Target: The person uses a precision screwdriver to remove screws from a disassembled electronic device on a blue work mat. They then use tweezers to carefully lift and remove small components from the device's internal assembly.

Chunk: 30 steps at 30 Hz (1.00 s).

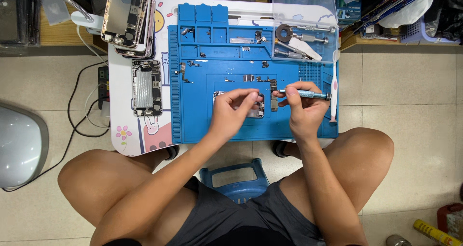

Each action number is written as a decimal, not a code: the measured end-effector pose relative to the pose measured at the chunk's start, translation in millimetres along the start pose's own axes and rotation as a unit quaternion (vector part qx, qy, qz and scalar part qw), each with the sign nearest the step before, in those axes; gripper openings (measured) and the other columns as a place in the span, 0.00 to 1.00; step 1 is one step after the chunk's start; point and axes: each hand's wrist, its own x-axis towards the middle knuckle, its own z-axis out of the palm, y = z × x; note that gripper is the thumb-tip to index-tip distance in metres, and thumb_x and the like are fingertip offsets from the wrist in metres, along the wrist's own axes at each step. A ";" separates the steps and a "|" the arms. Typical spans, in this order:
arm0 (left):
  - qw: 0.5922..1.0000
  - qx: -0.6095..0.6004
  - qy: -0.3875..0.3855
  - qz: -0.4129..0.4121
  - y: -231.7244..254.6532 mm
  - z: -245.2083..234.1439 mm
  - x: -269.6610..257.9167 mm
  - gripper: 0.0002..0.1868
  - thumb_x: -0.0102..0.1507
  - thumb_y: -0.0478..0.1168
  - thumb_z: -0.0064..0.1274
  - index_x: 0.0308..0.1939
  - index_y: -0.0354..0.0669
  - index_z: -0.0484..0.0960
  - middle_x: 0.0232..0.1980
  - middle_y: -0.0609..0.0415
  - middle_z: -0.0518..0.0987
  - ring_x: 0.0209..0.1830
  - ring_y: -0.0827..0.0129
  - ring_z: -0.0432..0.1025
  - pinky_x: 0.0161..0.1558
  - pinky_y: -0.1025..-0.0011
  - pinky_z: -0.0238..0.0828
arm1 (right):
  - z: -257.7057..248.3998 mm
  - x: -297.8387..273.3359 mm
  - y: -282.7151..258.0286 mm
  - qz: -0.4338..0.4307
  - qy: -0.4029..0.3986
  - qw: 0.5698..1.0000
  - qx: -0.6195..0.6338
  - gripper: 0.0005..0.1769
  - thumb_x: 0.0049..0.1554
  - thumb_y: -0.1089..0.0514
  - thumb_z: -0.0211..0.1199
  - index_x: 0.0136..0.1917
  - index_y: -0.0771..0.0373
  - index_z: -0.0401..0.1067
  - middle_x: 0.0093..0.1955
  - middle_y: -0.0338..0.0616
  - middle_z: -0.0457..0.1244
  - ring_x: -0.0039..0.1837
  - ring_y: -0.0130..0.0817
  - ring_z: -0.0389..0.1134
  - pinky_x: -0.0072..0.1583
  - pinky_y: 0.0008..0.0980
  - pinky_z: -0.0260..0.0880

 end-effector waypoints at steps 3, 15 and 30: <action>0.888 0.432 -0.048 0.149 32.4 -14.8 -9.7 0.16 0.66 0.48 0.61 0.56 0.49 0.88 0.49 0.57 0.86 0.44 0.67 0.80 0.35 0.73 0.78 | -0.3 2.9 5.6 -0.001 -0.008 1.000 -0.028 0.11 0.65 0.61 0.67 0.48 0.73 0.74 0.41 0.55 0.69 0.44 0.41 0.77 0.42 0.30 0.80; 0.705 0.664 -0.104 0.228 3.5 -9.4 -30.7 0.32 0.65 0.47 0.63 0.69 0.38 0.74 0.61 0.45 0.73 0.57 0.58 0.69 0.47 0.63 0.69 | 14.6 5.3 7.0 0.048 -0.091 0.982 -0.158 0.05 0.63 0.63 0.67 0.49 0.68 0.78 0.40 0.54 0.71 0.41 0.35 0.75 0.40 0.30 0.79; 0.685 0.682 -0.121 0.227 -9.8 -13.7 -24.8 0.30 0.67 0.49 0.59 0.70 0.38 0.76 0.65 0.44 0.70 0.58 0.59 0.66 0.49 0.62 0.65 | 10.1 7.0 18.7 -0.018 -0.159 0.951 -0.263 0.03 0.60 0.64 0.68 0.45 0.67 0.78 0.36 0.58 0.70 0.36 0.43 0.75 0.36 0.32 0.75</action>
